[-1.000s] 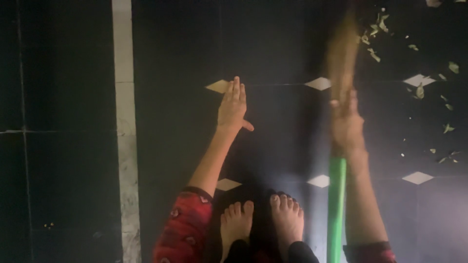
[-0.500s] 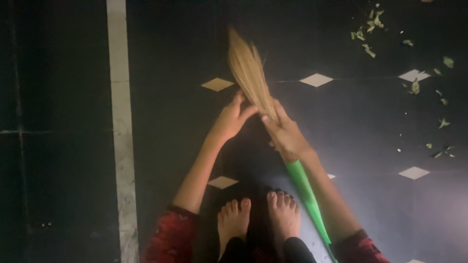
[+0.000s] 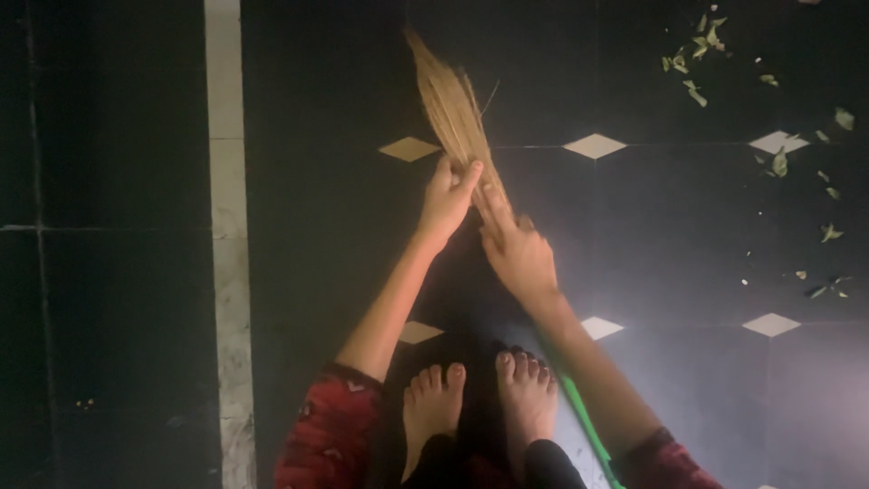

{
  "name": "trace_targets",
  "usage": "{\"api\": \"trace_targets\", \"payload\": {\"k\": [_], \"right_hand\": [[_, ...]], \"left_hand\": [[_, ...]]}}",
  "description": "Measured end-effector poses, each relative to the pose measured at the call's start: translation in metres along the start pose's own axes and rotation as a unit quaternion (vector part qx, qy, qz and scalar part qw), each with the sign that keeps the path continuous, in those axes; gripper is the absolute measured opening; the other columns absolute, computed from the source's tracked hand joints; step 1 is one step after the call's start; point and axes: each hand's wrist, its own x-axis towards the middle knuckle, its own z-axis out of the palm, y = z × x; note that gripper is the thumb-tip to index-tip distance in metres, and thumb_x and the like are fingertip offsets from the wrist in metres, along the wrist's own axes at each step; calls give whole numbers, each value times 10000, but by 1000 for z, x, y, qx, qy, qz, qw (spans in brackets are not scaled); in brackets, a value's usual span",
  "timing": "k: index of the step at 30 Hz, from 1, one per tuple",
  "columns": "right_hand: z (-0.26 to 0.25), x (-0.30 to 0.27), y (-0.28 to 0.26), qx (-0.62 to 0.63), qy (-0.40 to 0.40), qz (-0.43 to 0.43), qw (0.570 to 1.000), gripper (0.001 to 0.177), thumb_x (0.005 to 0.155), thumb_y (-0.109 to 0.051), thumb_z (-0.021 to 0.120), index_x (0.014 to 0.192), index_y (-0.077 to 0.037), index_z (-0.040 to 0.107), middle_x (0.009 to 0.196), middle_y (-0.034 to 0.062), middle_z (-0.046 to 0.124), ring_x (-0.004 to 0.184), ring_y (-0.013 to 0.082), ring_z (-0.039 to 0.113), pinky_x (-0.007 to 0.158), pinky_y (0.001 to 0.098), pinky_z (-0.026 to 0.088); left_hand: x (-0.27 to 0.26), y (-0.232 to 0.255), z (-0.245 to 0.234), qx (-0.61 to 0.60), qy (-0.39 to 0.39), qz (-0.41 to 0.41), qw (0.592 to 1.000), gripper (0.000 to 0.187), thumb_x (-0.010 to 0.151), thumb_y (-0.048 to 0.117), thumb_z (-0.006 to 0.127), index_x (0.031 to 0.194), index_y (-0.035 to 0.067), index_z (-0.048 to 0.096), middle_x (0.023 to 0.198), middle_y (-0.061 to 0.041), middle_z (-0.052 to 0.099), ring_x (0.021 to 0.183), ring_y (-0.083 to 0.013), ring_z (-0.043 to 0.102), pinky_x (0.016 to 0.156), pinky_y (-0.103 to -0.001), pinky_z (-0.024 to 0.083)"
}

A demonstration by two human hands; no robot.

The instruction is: Sweeping debris and wrappers on a tiled floor into a pile using a broom.

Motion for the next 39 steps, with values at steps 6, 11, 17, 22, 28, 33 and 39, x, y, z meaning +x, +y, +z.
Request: {"api": "trace_targets", "payload": {"k": [6, 11, 17, 22, 28, 33, 39], "right_hand": [[-18, 27, -1, 65, 21, -3, 998, 678, 992, -397, 607, 1584, -351, 280, 913, 309, 713, 855, 561, 664, 746, 627, 537], [-18, 29, -4, 1, -13, -15, 1000, 627, 1029, -479, 546, 1589, -373, 284, 781, 308, 691, 781, 551, 679, 729, 614, 552], [-11, 43, 106, -10, 58, 53, 997, 597, 1070, -438, 519, 1614, -352, 291, 772, 268, 705, 662, 456, 698, 589, 553, 585], [-59, 32, 139, 113, 117, 194, 967, 624, 1103, -386, 514, 1652, -335, 222, 900, 268, 700, 717, 357, 725, 594, 485, 621], [-21, 2, 63, -8, 83, 22, 996, 578, 1080, -411, 521, 1610, -277, 334, 694, 212, 694, 583, 390, 696, 516, 512, 553], [25, 1, 54, -117, -27, -43, 992, 661, 985, -484, 521, 1602, -287, 391, 562, 187, 637, 449, 376, 679, 399, 495, 546], [-12, 21, 148, -171, 72, -8, 983, 422, 1148, -457, 456, 1485, -208, 408, 634, 179, 664, 552, 387, 683, 477, 490, 542]], "left_hand": [[9, 3, -26, 158, 24, 80, 984, 539, 1043, 440, 539, 1276, -36, 639, 1094, -196, 764, 977, -279, 772, 864, -390, 603], [-5, 29, -47, 567, -6, 152, 809, 607, 930, 269, 745, 1442, 15, 540, 1478, -158, 553, 1372, -294, 545, 1130, -409, 483], [-9, 30, -30, 718, -132, 70, 680, 1073, 694, 404, 857, 1501, -63, 326, 1641, -193, 168, 1498, -325, 269, 1245, -417, 287], [-5, 17, -16, 738, -130, 18, 662, 900, 841, 217, 790, 1537, -76, 301, 1667, -236, 118, 1512, -352, 253, 1184, -403, 357], [2, -2, -12, 763, -103, 62, 635, 826, 847, 100, 774, 1537, -48, 345, 1645, -266, 198, 1490, -359, 309, 1122, -379, 439], [1, 11, -21, 681, -120, -22, 722, 997, 786, 247, 883, 1573, -75, 364, 1707, -250, 232, 1471, -318, 405, 1239, -361, 406], [-4, 19, -24, 677, -136, 25, 722, 1098, 722, 298, 905, 1556, -31, 270, 1661, -218, 107, 1534, -332, 199, 1185, -417, 364]]}}
